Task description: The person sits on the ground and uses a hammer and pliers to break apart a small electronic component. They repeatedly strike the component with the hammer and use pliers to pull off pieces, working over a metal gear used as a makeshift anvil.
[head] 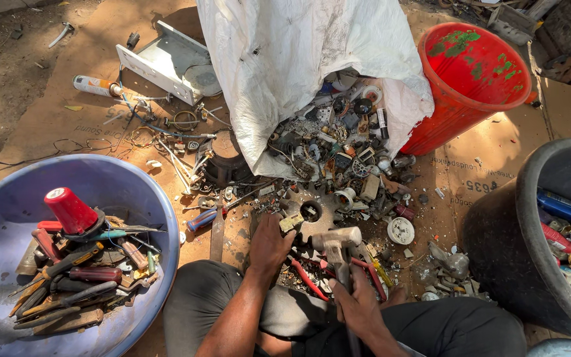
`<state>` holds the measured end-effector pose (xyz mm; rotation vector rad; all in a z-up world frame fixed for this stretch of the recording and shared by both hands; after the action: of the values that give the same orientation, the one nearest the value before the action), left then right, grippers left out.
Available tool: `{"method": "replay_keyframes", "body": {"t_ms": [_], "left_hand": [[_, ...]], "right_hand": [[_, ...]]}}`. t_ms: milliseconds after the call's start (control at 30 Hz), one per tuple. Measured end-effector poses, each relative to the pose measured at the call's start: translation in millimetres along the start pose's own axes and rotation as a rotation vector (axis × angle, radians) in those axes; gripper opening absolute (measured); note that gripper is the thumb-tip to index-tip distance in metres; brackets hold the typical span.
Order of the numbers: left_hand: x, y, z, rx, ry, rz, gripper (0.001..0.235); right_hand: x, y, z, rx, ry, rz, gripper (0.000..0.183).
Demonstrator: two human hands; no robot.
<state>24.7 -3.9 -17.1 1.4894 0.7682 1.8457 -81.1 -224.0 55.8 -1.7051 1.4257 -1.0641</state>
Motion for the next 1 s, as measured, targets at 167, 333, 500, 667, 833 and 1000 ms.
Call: {"method": "replay_keyframes", "body": {"t_ms": [167, 333, 500, 667, 833, 1000], "left_hand": [[-21, -13, -3, -0.063, -0.046, 0.129, 0.051], [-21, -16, -7, -0.165, 0.026, 0.032, 0.049], [-19, -9, -5, -0.073, -0.010, 0.088, 0.051], [-7, 1, -6, -0.164, 0.063, 0.008, 0.054], [-4, 4, -4, -0.143, 0.060, -0.007, 0.051], [-9, 1, -5, -0.117, 0.056, 0.010, 0.050]], "right_hand": [[-1, -48, 16, 0.456, 0.095, -0.317, 0.034], [-11, -61, 48, 0.650, 0.091, -0.481, 0.039], [-25, -43, 69, 0.267, 0.062, -0.403, 0.046], [-19, -52, 62, 0.514, 0.160, -0.443, 0.036], [-23, -54, 58, 0.522, 0.196, -0.480, 0.035], [-24, -57, 63, 0.485, 0.162, -0.602, 0.035]]}}
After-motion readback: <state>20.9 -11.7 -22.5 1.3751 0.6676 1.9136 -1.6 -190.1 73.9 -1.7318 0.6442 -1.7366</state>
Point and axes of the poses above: each hand's wrist, its own z-axis towards the middle knuckle, its own x-axis out of the back of the hand, y = z × x, the point moved 3 cm from there along z, towards the middle knuckle, and after that the axes turned 2 degrees about y, right-handed, at the moved point
